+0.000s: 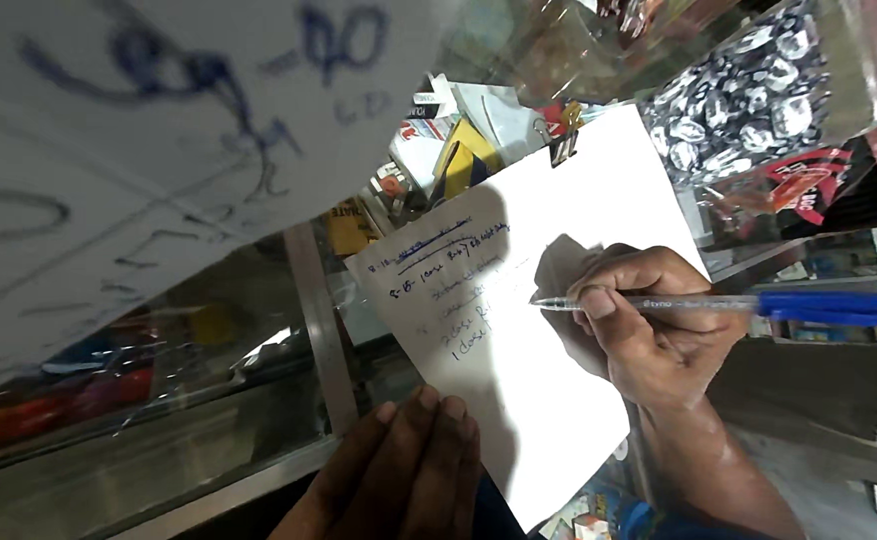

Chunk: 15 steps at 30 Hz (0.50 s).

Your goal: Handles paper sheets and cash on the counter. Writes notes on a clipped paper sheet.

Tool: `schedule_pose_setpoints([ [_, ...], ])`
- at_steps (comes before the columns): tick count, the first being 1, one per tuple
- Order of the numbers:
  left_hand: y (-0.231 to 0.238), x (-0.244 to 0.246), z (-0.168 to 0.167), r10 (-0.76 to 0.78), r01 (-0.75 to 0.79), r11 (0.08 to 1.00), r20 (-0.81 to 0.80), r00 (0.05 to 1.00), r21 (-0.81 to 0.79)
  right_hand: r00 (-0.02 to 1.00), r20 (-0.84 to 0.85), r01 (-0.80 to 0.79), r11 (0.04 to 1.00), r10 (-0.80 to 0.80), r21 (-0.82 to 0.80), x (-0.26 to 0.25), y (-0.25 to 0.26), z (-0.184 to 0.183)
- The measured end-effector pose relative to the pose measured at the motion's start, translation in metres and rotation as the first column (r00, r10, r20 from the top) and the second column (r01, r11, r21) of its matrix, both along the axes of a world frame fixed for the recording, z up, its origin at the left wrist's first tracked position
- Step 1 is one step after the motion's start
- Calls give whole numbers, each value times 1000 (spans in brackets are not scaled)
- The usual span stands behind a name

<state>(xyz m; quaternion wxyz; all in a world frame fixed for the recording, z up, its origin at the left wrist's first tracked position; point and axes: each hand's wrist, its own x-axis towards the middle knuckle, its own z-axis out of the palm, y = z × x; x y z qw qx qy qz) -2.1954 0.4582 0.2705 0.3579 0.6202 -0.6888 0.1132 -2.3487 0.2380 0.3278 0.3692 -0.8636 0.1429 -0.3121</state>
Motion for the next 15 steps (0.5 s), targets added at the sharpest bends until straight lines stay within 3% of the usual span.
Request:
schedule_pose_setpoints([
  [15, 1, -1, 0, 12, -12, 1000, 0, 1000, 11, 999, 23, 38, 999, -38, 8, 1, 0, -1],
])
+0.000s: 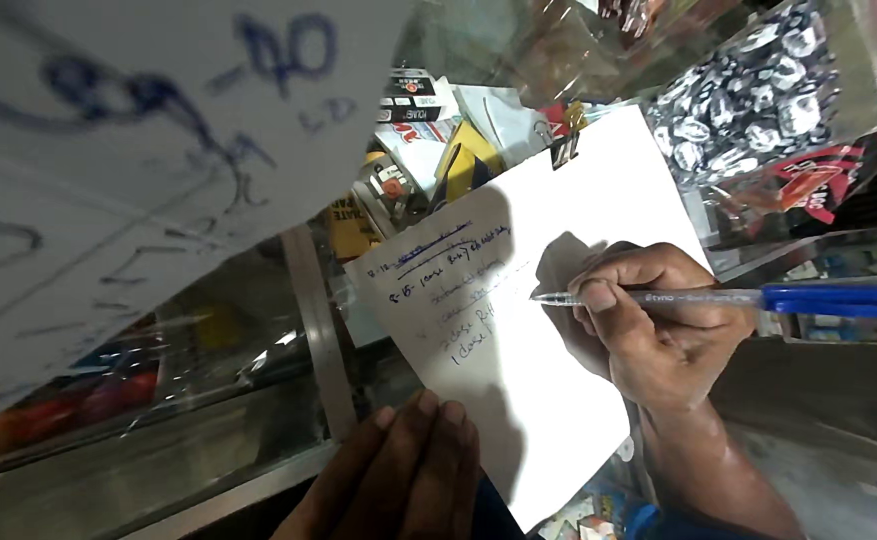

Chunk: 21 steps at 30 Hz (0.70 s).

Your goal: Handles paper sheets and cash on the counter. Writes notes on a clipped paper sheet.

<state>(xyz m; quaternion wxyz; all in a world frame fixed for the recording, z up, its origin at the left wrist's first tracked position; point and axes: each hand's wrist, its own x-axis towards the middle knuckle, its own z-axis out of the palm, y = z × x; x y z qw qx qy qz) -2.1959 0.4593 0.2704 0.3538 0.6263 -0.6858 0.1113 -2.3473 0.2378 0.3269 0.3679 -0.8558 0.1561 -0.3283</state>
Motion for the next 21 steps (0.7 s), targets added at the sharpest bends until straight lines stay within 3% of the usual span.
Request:
schedule_pose_setpoints([
  [7, -1, 0, 1, 2, -2, 1000, -6, 1000, -5, 999, 17, 43, 997, -44, 70, -2, -4, 4],
  [21, -2, 0, 1, -12, 12, 1000, -16, 1000, 5, 999, -9, -38, 998, 38, 57, -5, -12, 1],
])
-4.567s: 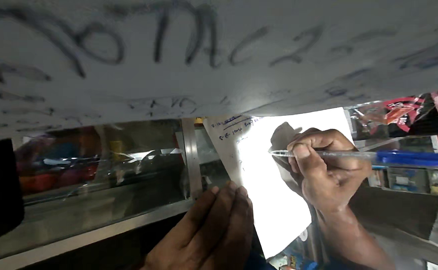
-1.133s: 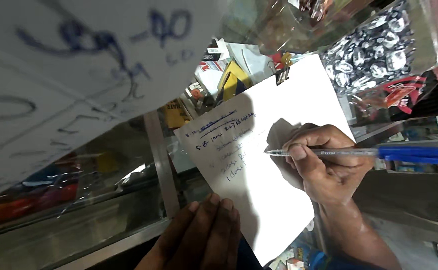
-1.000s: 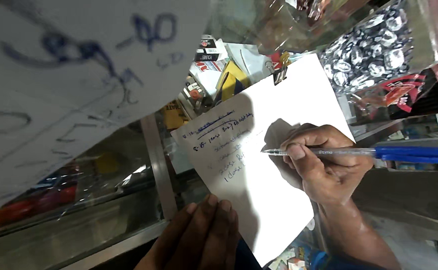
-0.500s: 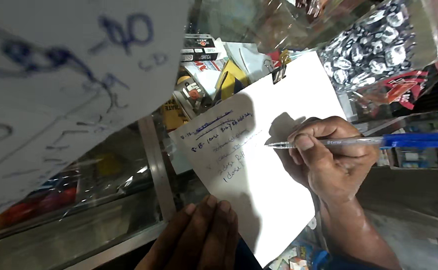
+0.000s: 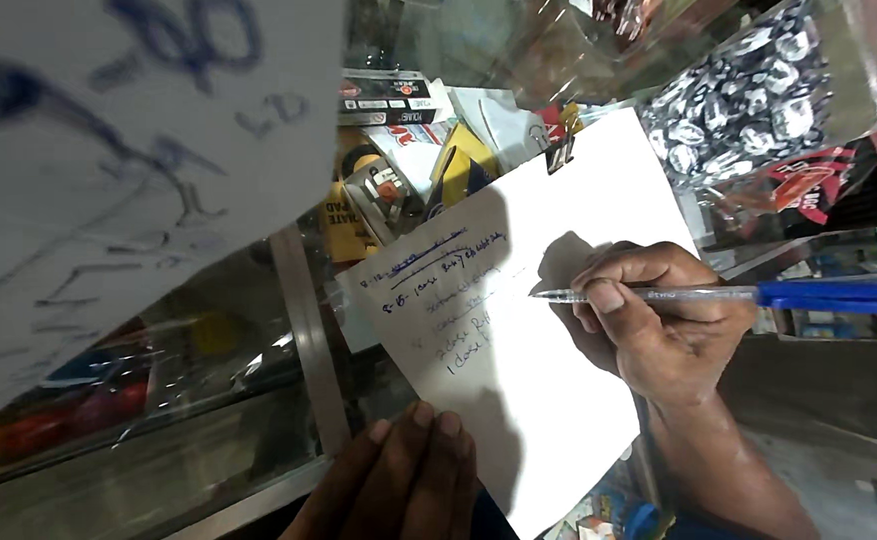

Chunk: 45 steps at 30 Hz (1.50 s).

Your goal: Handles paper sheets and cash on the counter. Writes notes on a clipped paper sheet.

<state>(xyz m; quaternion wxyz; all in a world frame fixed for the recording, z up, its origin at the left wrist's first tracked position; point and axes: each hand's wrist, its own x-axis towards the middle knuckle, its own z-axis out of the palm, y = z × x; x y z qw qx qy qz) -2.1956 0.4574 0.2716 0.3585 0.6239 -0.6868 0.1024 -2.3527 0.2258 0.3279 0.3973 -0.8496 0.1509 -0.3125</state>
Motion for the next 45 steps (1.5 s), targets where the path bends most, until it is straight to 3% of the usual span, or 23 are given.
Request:
schedule_pose_setpoints([
  [8, 0, 1, 8, -2, 1, 998, 13, 1000, 70, 1000, -12, -9, 999, 8, -33, -2, 1, 0],
  [45, 0, 0, 0, 11, -11, 1000, 11, 1000, 1, 997, 14, 77, 995, -77, -58, -2, 3, -1],
])
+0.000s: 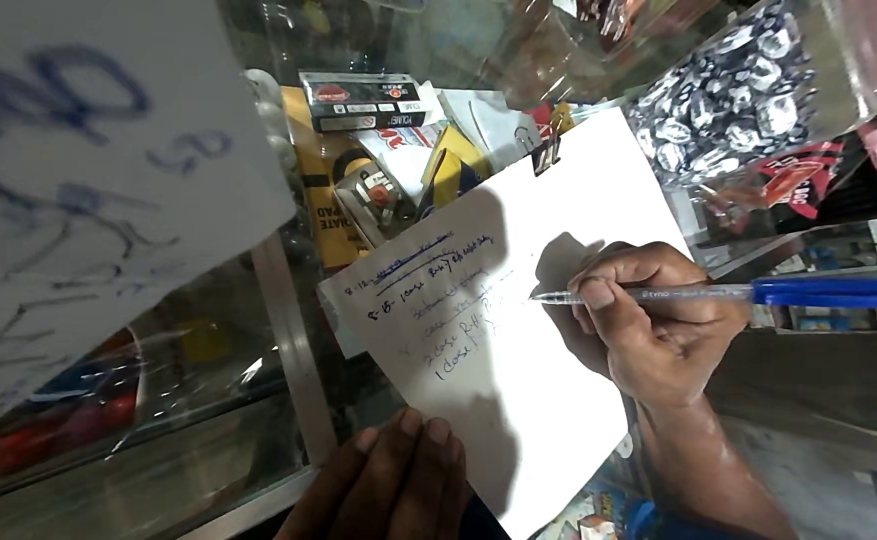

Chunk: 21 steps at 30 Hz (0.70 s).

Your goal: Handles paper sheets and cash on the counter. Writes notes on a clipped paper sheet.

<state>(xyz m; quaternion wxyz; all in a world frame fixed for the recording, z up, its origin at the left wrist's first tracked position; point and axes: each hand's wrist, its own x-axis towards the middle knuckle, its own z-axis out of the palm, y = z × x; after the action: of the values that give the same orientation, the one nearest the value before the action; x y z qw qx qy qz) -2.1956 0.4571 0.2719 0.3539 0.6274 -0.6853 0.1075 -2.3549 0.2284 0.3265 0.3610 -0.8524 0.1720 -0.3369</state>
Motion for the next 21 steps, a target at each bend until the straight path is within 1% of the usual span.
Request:
schedule_pose_setpoints([
  [6, 1, 1, 1, -7, 7, 1000, 2, 1000, 24, 1000, 0, -7, 1000, 7, -4, 0, 0, 0],
  [11, 1, 1, 2, -19, 19, 1000, -10, 1000, 20, 999, 5, -44, 998, 44, 34, -2, -1, 0],
  [18, 0, 0, 1, -1, 1, 1000, 5, 1000, 19, 999, 15, 29, 1000, -29, 1, 1, 1, 0],
  [21, 0, -1, 2, 1, -1, 1000, -4, 1000, 22, 1000, 12, 20, 1000, -20, 8, 2, 1, 0],
])
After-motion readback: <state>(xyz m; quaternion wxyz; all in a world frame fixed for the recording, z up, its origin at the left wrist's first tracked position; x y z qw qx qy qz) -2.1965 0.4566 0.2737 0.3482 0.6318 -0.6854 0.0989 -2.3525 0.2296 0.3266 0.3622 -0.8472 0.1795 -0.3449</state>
